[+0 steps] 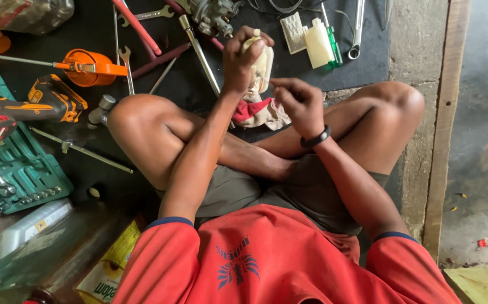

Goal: Repairing a motorcycle fuel pump assembly.

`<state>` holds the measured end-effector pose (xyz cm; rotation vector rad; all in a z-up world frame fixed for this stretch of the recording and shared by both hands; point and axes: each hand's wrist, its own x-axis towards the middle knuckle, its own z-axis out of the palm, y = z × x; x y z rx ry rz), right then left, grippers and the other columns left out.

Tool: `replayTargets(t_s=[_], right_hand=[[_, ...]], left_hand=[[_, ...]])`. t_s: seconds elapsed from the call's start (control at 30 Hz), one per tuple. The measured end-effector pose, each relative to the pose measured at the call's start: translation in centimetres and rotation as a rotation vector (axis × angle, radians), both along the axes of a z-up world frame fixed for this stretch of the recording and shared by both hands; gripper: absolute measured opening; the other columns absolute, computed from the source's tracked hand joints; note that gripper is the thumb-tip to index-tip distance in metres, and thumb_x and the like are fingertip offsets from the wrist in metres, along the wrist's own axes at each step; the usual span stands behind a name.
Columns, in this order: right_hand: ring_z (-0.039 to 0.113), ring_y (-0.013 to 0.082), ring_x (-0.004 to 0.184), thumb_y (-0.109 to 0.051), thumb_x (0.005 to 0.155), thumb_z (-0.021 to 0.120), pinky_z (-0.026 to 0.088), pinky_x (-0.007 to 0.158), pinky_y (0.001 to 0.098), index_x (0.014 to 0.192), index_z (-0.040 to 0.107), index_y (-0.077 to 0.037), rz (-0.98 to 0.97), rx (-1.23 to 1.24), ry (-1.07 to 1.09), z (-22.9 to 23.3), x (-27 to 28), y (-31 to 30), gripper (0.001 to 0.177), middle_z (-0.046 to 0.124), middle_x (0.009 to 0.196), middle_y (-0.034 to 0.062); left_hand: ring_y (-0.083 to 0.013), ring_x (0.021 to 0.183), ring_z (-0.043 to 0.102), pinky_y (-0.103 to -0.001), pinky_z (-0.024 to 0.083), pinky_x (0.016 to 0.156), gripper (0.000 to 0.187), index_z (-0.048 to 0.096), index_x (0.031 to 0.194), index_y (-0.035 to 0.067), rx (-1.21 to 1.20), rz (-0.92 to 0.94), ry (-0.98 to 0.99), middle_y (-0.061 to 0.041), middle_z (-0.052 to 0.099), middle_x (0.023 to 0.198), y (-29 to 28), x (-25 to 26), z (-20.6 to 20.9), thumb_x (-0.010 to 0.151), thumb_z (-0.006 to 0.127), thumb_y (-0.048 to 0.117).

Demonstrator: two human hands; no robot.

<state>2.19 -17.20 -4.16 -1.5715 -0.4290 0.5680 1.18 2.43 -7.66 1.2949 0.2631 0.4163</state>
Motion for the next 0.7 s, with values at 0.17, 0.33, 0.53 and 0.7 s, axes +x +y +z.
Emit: replayTargets(t_s=[0.17, 0.33, 0.53, 0.7], right_hand=[[0.065, 0.0088, 0.072, 0.002, 0.098, 0.068, 0.049, 0.065, 0.0245, 0.115, 0.076, 0.0, 0.032, -0.031, -0.244, 3.7, 1.6, -0.1, 0.019, 0.068, 0.085, 0.0064], [0.064, 0.0121, 0.069, 0.001, 0.096, 0.068, 0.048, 0.063, 0.0273, 0.114, 0.077, -0.002, 0.047, -0.027, -0.307, 2.7, 2.7, 0.0, 0.02, 0.066, 0.083, 0.0074], [0.058, 0.0171, 0.066, -0.003, 0.098, 0.073, 0.044, 0.063, 0.0314, 0.116, 0.079, -0.005, 0.122, -0.057, -0.338, 1.7, 3.4, -0.9, 0.019, 0.061, 0.079, 0.0101], [0.062, 0.0179, 0.071, -0.004, 0.102, 0.073, 0.047, 0.066, 0.031, 0.118, 0.078, -0.005, 0.138, -0.021, -0.382, 0.9, 3.3, -1.0, 0.016, 0.065, 0.087, 0.011]], left_hand=[[-0.0101, 0.08, 0.061, -0.027, 0.05, 0.076, 0.023, 0.067, 0.095, 0.002, 0.004, 0.046, 0.025, -0.005, 0.071, 0.091, -0.4, 0.1, -0.5, 0.097, 0.065, 0.025], [-0.0138, 0.089, 0.063, -0.03, 0.05, 0.087, 0.023, 0.069, 0.096, 0.0, 0.04, 0.072, 0.056, -0.006, 0.072, 0.095, 0.3, -0.2, -0.4, 0.096, 0.064, 0.022], [-0.0126, 0.076, 0.056, -0.032, 0.046, 0.073, 0.022, 0.065, 0.091, 0.002, -0.181, 0.172, 0.08, -0.002, 0.062, 0.084, 1.5, -0.8, -3.3, 0.101, 0.064, 0.021], [-0.0152, 0.073, 0.058, -0.034, 0.049, 0.068, 0.024, 0.061, 0.09, 0.003, -0.321, 0.249, 0.1, -0.003, 0.06, 0.083, 2.5, -1.6, -6.8, 0.104, 0.062, 0.022]])
